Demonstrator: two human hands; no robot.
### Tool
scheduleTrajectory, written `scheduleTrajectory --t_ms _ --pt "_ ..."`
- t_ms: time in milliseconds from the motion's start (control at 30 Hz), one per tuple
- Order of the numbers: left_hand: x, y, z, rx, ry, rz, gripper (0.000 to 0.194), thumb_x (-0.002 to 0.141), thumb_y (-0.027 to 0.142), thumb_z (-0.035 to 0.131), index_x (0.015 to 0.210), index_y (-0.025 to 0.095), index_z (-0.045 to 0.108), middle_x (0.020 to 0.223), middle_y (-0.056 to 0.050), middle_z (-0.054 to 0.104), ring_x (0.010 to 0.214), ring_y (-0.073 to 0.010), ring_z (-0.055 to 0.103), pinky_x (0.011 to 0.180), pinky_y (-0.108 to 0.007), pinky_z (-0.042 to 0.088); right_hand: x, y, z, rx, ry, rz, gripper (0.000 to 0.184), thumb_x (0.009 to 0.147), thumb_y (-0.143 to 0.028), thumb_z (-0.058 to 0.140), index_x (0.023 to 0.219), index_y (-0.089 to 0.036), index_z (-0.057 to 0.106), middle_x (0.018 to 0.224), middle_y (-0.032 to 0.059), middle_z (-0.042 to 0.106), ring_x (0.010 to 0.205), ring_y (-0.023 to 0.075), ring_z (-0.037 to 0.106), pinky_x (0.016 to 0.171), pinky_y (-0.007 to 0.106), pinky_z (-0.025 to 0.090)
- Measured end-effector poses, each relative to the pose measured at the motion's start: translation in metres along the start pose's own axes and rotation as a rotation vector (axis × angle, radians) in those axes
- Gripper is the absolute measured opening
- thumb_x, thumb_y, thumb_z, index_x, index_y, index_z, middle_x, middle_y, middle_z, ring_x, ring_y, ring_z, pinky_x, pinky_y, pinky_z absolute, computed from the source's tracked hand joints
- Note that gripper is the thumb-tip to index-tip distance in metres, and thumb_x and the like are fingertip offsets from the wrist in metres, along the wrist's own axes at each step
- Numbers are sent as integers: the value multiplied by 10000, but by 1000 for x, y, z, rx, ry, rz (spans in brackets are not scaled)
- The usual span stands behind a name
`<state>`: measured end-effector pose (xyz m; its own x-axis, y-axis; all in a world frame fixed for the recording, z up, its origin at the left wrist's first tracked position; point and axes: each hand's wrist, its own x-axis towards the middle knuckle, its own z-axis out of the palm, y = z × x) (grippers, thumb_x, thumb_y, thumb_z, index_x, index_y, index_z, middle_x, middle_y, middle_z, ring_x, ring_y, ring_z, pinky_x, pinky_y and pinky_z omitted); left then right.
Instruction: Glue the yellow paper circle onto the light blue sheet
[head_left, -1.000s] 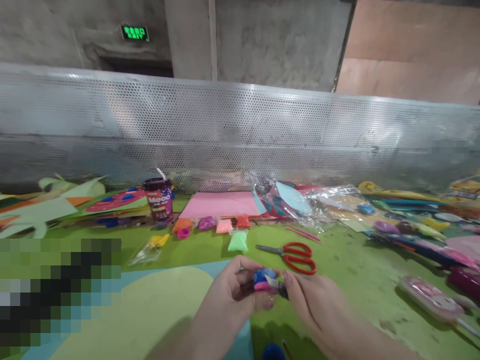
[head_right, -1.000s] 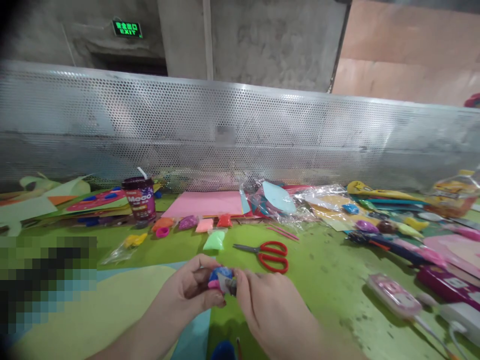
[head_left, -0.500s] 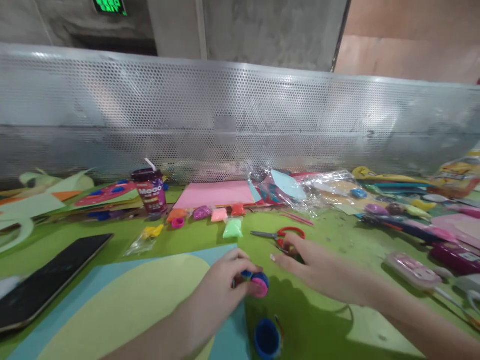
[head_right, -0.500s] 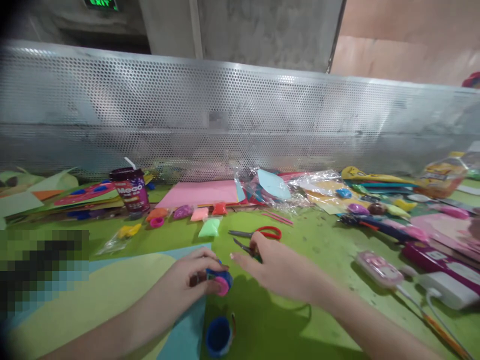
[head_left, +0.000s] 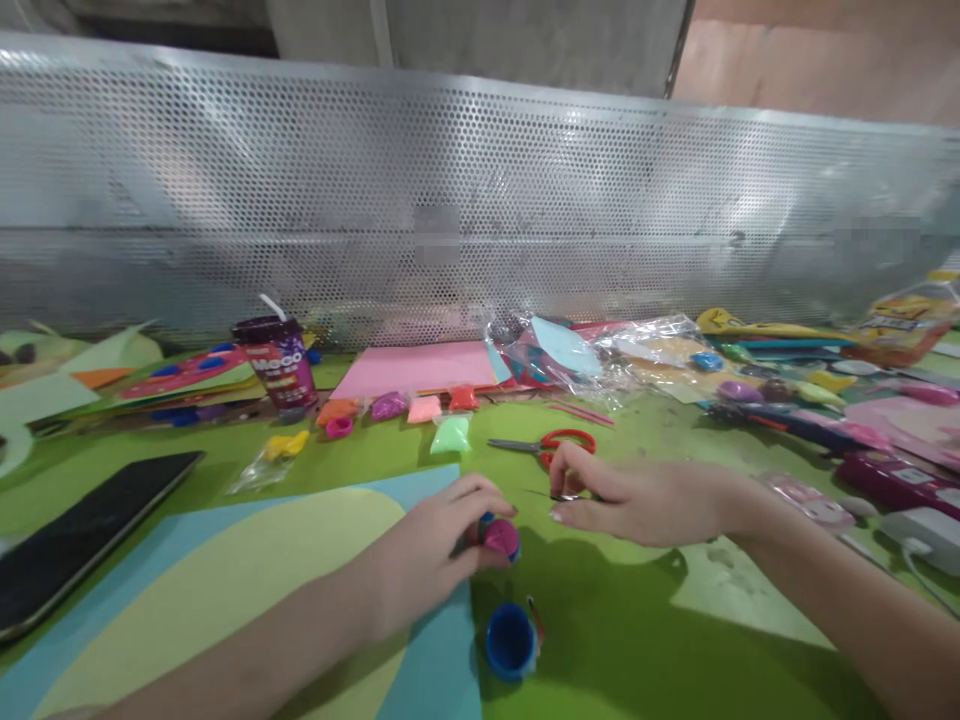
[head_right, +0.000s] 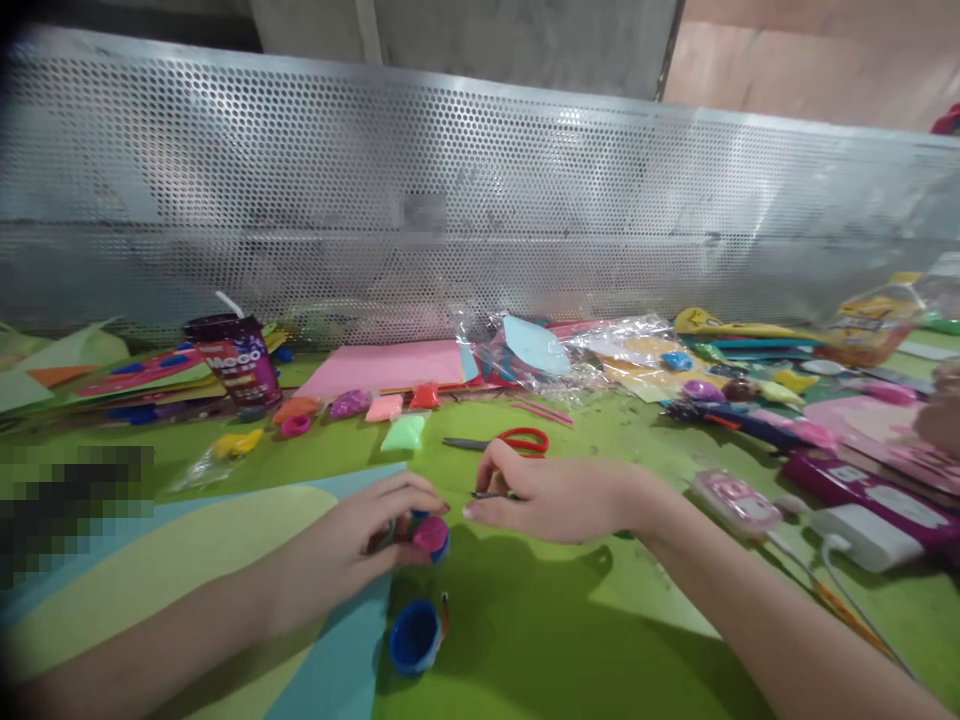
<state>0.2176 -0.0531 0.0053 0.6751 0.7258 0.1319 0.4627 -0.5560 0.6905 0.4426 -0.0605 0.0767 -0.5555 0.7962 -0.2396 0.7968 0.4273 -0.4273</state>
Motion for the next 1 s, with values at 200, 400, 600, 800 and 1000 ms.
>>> scheduleTrajectory --t_ms 200,400,600,800,1000 --pt "2 -4 -10 -20 -42 137 190 842 191 507 906 247 678 948 -19 665 905 -174 558 824 -277 396 6 -4 7 -56 11 -305 121 880 -227 479 764 -208 508 729 -35 570 662 98 538 579 216 406" --pt "6 -14 -14 -130 -11 81 231 746 136 591 897 263 711 910 -9 693 875 -182 572 789 -276 422 17 -8 27 -336 98 -403 163 895 -221 456 849 -203 610 798 5 615 764 137 553 671 255 410" --pt "8 -17 -14 -324 -28 -27 225 716 130 617 890 228 721 865 -21 697 812 -171 598 740 -264 470 25 -2 39 -483 140 -390 233 916 -243 382 804 -191 579 750 23 600 683 139 533 598 261 360" --pt "7 -22 -12 -384 -6 -1 206 701 147 657 878 226 724 877 -25 701 802 -169 622 712 -252 481 25 -4 42 -534 174 -403 267 914 -240 369 718 -182 542 673 10 574 619 127 501 561 262 319" --pt "6 -25 -12 -379 2 45 221 712 127 654 887 246 721 940 -20 699 862 -184 632 770 -276 477 26 -7 49 -576 230 -430 290 916 -229 347 761 -178 588 685 23 586 617 137 498 563 276 313"
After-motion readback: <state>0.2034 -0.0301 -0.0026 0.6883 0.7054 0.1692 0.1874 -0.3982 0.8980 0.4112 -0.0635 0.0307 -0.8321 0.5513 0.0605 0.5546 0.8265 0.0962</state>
